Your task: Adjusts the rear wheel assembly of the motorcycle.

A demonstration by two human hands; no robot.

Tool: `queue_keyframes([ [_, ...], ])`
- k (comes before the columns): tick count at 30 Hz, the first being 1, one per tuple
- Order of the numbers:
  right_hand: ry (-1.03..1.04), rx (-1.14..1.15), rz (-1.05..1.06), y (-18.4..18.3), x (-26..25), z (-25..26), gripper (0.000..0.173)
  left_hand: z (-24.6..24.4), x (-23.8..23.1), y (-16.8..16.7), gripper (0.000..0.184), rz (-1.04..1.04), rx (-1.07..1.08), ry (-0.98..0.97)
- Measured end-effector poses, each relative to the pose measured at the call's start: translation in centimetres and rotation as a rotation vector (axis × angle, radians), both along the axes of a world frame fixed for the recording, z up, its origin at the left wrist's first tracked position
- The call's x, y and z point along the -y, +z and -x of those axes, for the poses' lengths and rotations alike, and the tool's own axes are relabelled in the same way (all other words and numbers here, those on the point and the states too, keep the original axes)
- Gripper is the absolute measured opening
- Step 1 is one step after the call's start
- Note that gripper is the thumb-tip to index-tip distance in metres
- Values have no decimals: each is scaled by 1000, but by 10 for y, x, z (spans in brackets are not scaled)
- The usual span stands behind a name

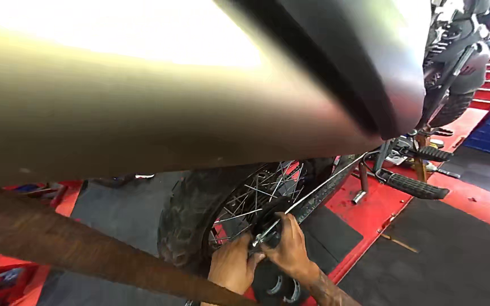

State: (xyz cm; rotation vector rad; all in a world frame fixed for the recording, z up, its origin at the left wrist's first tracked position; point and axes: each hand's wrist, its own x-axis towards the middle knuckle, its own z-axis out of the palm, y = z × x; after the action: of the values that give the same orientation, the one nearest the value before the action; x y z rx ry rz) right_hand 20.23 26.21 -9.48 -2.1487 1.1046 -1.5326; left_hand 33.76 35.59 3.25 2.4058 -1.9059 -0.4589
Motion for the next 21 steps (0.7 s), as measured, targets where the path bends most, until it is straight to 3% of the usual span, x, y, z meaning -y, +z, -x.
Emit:
queue_keyframes([
  [2, 1, 11, -9, 1, 0, 1, 82, -2, -6, -3, 40, 108, 41, -80],
  [4, -5, 13, -2, 1, 1, 0, 82, -5, -7, -14, 30, 404, 78, -103],
  [6, -5, 12, 1, 2, 2, -1, 82, -8, -6, -15, 27, 528, -20, -84],
  [8, -4, 11, 0, 2, 2, 1, 80, -10, -5, -15, 29, 495, 4, -30],
  [11, 5, 13, -11, 3, 2, 1, 79, -11, -2, -14, 41, 155, 15, -22],
  [12, 5, 15, -9, 4, 3, 1, 79, -11, -3, -15, 41, 148, -10, -62],
  [14, 5, 14, -1, 2, 3, 1, 79, -16, -9, -27, 36, 366, -61, -137],
  [17, 5, 10, 20, 0, 3, 2, 81, -27, -14, -23, 20, 595, -342, -180],
  [18, 1, 9, 26, -1, 3, 4, 82, -24, -15, -16, 20, 550, -311, -135],
  [21, -7, 13, 38, -3, 3, 2, 85, -9, -8, 5, 45, 54, -51, -2],
])
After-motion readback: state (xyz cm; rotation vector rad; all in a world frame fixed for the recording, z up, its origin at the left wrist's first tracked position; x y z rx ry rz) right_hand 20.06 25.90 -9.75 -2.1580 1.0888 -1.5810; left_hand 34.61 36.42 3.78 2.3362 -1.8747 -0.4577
